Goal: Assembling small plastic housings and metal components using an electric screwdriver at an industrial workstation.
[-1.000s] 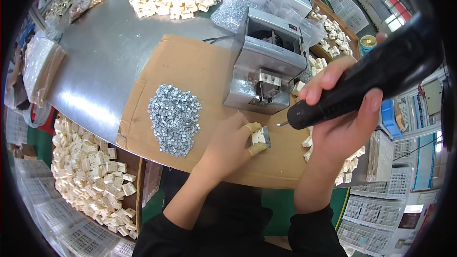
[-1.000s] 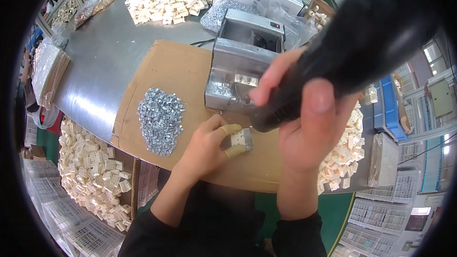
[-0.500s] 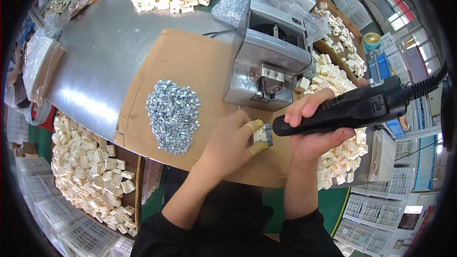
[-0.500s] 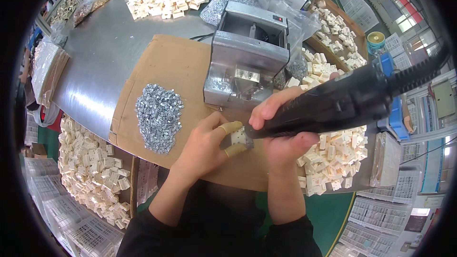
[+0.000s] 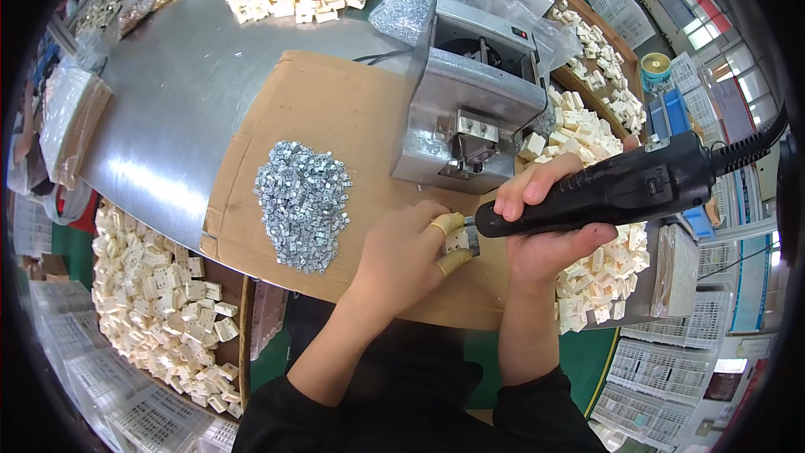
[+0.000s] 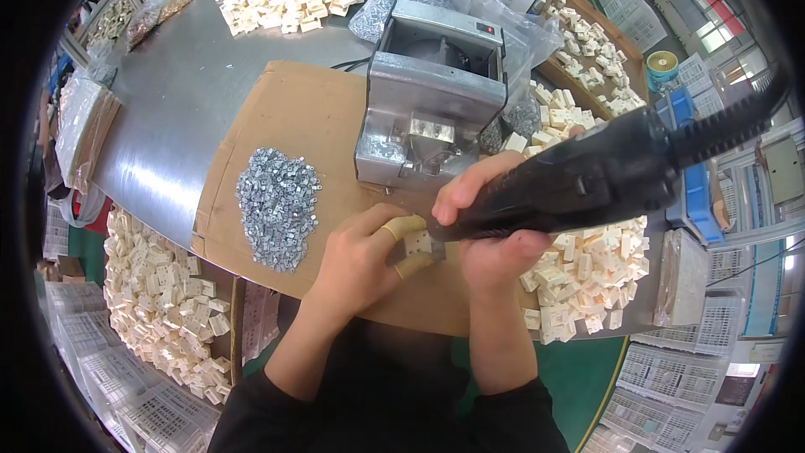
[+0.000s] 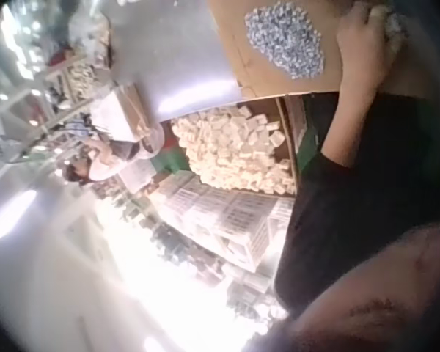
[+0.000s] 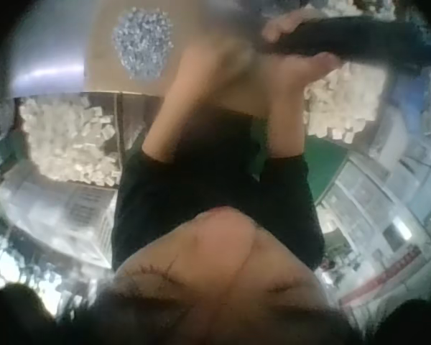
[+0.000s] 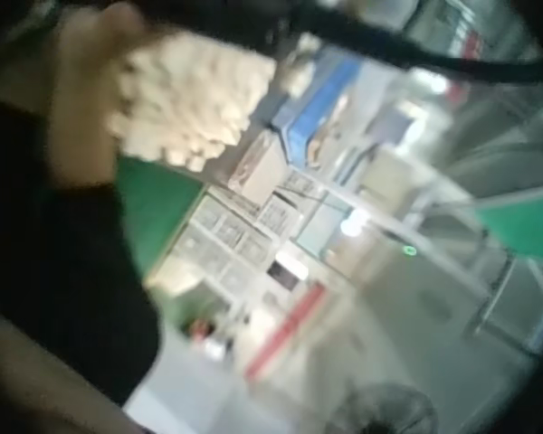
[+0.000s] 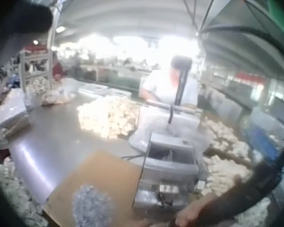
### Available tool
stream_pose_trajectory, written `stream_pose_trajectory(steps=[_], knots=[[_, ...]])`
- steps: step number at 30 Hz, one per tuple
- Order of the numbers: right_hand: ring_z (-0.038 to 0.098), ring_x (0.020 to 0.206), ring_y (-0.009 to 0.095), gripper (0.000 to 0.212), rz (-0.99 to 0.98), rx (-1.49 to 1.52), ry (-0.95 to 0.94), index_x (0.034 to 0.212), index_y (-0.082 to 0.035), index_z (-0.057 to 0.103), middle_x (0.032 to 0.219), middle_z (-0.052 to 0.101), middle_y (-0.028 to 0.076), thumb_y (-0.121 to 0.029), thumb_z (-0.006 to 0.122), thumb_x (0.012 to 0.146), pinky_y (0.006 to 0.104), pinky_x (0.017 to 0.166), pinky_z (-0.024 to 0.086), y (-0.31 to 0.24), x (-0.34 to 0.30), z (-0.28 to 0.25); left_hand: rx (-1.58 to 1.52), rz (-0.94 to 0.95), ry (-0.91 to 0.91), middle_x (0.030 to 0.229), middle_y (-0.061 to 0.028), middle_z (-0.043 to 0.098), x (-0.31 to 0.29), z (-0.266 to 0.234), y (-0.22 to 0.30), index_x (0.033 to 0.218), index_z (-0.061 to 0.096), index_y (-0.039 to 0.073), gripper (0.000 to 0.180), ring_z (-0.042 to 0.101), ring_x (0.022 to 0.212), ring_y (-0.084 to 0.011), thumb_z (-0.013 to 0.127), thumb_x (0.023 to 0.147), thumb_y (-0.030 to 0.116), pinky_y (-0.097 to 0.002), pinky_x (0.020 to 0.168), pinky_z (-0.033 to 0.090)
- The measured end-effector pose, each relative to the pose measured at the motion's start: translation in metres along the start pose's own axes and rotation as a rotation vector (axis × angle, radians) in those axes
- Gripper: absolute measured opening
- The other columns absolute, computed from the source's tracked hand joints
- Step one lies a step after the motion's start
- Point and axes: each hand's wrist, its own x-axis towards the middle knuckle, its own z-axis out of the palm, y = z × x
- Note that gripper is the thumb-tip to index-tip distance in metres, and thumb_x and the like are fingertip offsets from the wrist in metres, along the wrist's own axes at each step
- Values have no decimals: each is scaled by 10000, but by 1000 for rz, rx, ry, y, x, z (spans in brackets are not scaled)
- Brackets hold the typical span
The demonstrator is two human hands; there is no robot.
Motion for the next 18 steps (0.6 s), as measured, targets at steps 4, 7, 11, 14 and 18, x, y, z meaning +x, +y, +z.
stream_pose_trajectory(steps=[4,7,11,14,18], knots=[[523,522,168,995,-8,-6,16,1585,-255,-29,804,505,82,-783,451,892,334,517,501,0,-2,-1,14,14,16,945,-93,678,1,0,0,1039,715,56,402,683,832,-302,865,696,204,-390,702,559],[565,561,197,1096,-14,36,83,1558,-110,-41,846,541,127,-811,442,868,309,533,527,2,-6,-2,2,13,-16,948,-99,678,1,-2,0,1054,717,43,413,683,831,-306,863,699,194,-389,701,560],[563,559,196,1083,-21,17,71,1565,-140,-84,852,537,131,-806,424,878,311,536,531,3,-7,-3,-11,-1,-23,951,-103,677,1,-2,-1,1049,720,37,408,683,831,-306,865,701,191,-393,699,560],[534,526,173,952,-62,32,72,1570,-260,-18,819,509,89,-777,427,906,333,512,506,4,-6,-2,-15,0,-16,953,-105,675,1,-1,-2,1046,723,35,407,685,825,-305,868,703,198,-394,692,561],[538,530,177,959,-56,53,76,1569,-262,-32,821,511,90,-783,419,902,334,510,509,3,-8,-4,-17,-8,-39,950,-106,674,2,-2,-2,1056,724,34,415,688,817,-307,870,708,207,-393,684,562]])
